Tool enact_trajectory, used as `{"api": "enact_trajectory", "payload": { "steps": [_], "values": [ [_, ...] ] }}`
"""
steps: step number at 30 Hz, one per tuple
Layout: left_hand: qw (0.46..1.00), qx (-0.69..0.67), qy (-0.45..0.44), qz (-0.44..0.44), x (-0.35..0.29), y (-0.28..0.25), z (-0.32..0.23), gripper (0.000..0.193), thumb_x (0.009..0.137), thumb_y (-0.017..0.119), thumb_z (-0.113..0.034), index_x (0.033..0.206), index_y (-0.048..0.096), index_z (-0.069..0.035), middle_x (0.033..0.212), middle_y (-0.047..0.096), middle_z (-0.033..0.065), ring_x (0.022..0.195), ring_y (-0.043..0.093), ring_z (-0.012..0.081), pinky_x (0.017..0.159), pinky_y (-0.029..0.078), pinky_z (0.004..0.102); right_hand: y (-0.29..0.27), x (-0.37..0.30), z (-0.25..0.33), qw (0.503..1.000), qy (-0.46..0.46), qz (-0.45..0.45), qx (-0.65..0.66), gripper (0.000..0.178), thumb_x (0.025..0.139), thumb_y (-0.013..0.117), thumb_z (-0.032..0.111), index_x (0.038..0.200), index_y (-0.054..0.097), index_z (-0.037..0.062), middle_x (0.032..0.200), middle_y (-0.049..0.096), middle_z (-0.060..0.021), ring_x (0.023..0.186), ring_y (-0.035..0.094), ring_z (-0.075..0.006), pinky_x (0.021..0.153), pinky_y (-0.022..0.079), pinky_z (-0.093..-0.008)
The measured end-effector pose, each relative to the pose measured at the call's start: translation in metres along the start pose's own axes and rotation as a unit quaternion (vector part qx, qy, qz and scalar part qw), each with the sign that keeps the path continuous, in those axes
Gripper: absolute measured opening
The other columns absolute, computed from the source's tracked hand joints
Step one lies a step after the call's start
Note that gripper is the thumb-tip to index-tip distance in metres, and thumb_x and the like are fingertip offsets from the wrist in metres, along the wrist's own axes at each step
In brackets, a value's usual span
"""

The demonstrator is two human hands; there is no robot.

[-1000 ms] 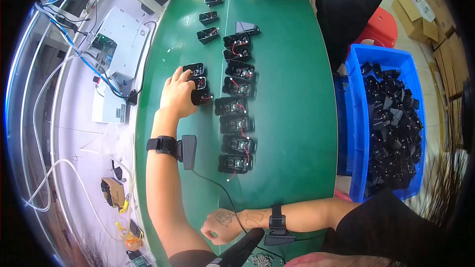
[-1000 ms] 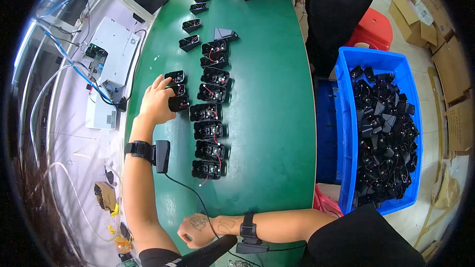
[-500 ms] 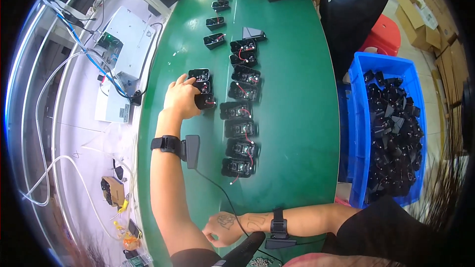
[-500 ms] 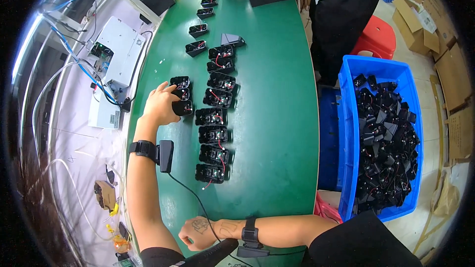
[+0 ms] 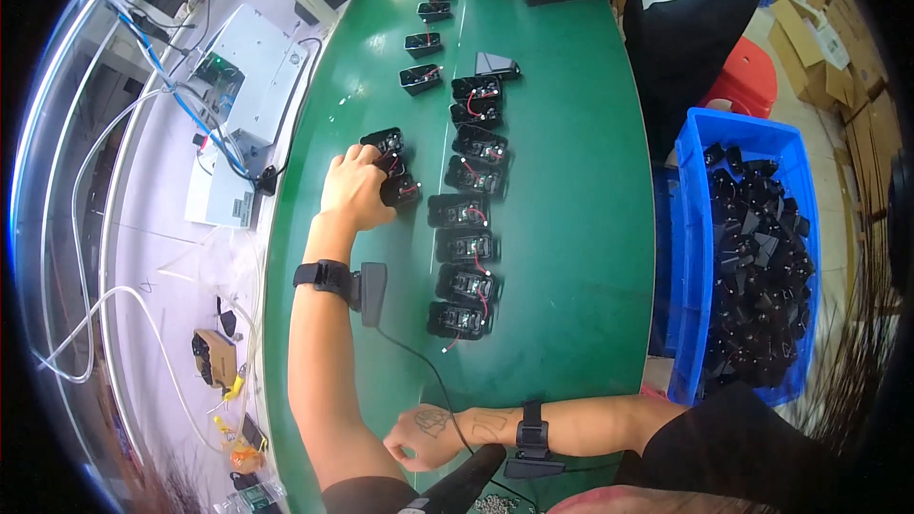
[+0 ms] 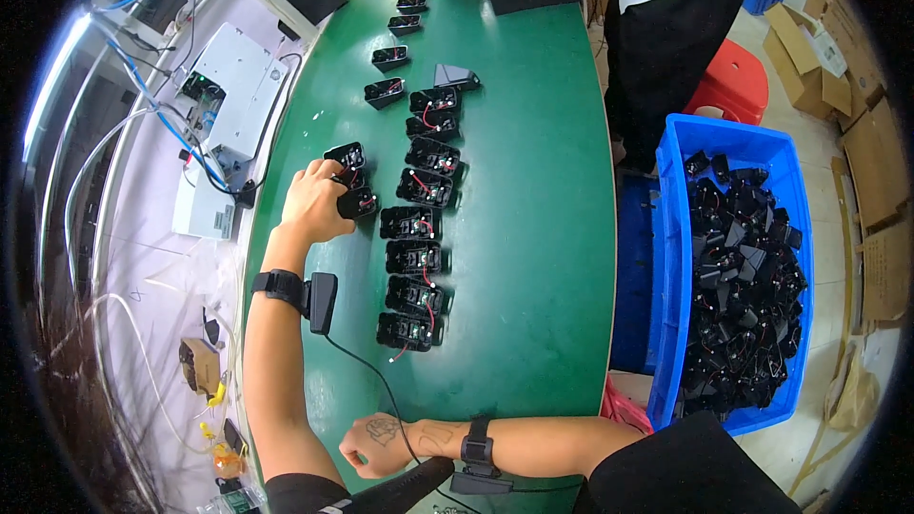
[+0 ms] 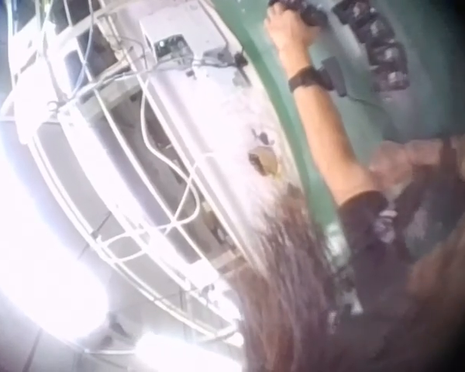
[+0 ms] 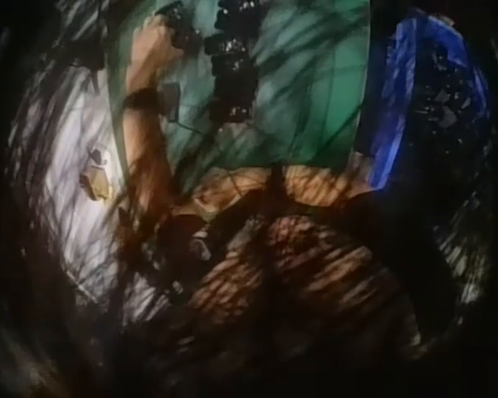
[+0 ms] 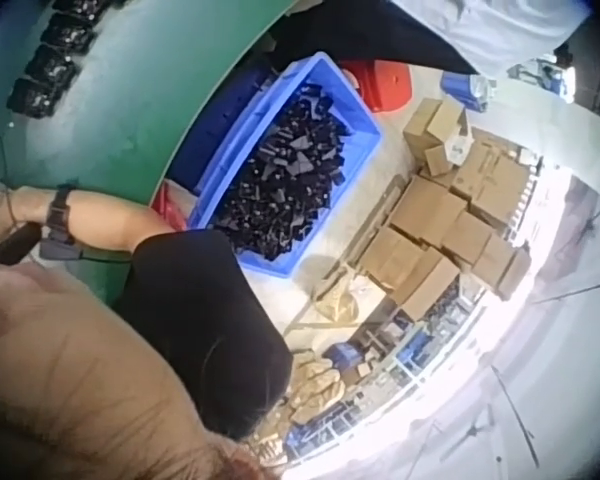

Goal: Assembling small electronic component housings on a factory assembly line.

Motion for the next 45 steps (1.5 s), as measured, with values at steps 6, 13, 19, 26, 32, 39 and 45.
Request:
{"api": "enact_trajectory", "payload": {
  "steps": [6,13,19,26,32,39,45],
  "values": [
    [0.996,-0.074,-0.014,-0.039,-0.005,0.004,0.013,0.046,0.054,0.077,-0.027,0.096,0.076,-0.009,0.127,0.056,0.0078,0.121,0.048,0.0269,0.1,0.043,0.0388,0.003,0.003,-0.001,1.0,0.001,0.008,0.008,0.01,0.073,0.065,0.021,0.073,0.063,0.0114,0.067,0.063,-0.0081,0.071,0.064,-0.0302,0.066,0.049,-0.0407],
    [0.983,-0.177,-0.053,-0.007,-0.004,0.01,0.016,0.049,0.05,0.078,-0.021,0.095,0.075,-0.003,0.127,0.056,0.0146,0.106,0.061,0.0341,0.092,0.051,0.0399,-0.001,0.002,-0.002,1.0,0.008,0.005,0.002,0.011,0.074,0.066,0.022,0.073,0.062,0.0116,0.067,0.063,-0.0079,0.071,0.063,-0.0302,0.064,0.048,-0.0418],
    [0.975,-0.205,-0.036,-0.074,-0.012,0.016,0.021,0.05,0.049,0.078,-0.019,0.096,0.073,-0.001,0.127,0.054,0.016,0.107,0.06,0.0354,0.093,0.051,0.0406,0.003,0.004,-0.003,1.0,0.008,0.007,0.006,0.011,0.074,0.065,0.023,0.073,0.062,0.0122,0.068,0.063,-0.0071,0.071,0.063,-0.0296,0.064,0.047,-0.0418],
    [0.966,-0.235,-0.07,-0.079,-0.023,0.021,0.023,0.049,0.049,0.078,-0.019,0.093,0.072,0.002,0.126,0.051,0.0182,0.106,0.059,0.0377,0.093,0.05,0.0412,0.001,0.004,-0.001,1.0,0.021,-0.004,0.008,0.009,0.07,0.063,0.017,0.069,0.063,0.0087,0.072,0.066,-0.0092,0.073,0.065,-0.0309,0.065,0.049,-0.0414],
    [0.938,-0.255,-0.104,-0.21,-0.093,0.006,0.032,0.047,0.051,0.076,-0.017,0.093,0.071,0.002,0.125,0.049,0.0171,0.099,0.061,0.0355,0.085,0.052,0.04,0.003,0.004,-0.001,1.0,-0.019,-0.023,0.006,0.012,0.074,0.065,0.024,0.076,0.064,0.0118,0.074,0.064,-0.0076,0.081,0.063,-0.0289,0.071,0.048,-0.0406],
    [0.944,-0.27,-0.112,-0.153,-0.236,-0.018,-0.002,0.041,0.052,0.075,-0.009,0.091,0.068,0.0,0.127,0.047,0.0154,0.092,0.061,0.0327,0.075,0.054,0.0392,-0.004,-0.002,0.014,0.997,0.001,0.033,-0.073,0.022,0.069,0.064,0.029,0.076,0.069,0.0091,0.074,0.067,-0.015,0.072,0.065,-0.0344,0.065,0.051,-0.0437],
    [0.948,-0.304,-0.048,-0.081,-0.27,-0.026,-0.101,0.05,0.046,0.08,-0.009,0.093,0.067,-0.002,0.129,0.048,0.0148,0.106,0.058,0.0361,0.087,0.052,0.0434,0.037,-0.01,-0.019,0.981,-0.123,0.028,-0.146,0.03,0.071,0.061,0.034,0.07,0.063,0.0041,0.067,0.063,-0.0135,0.067,0.063,-0.0355,0.062,0.049,-0.0456]
  ]
}}
Point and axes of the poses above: each hand's wrist, its own x-axis towards the middle knuckle, its own y-axis out of the palm, z = x × y, the point moved 7 cm from there along x, towards the middle knuckle
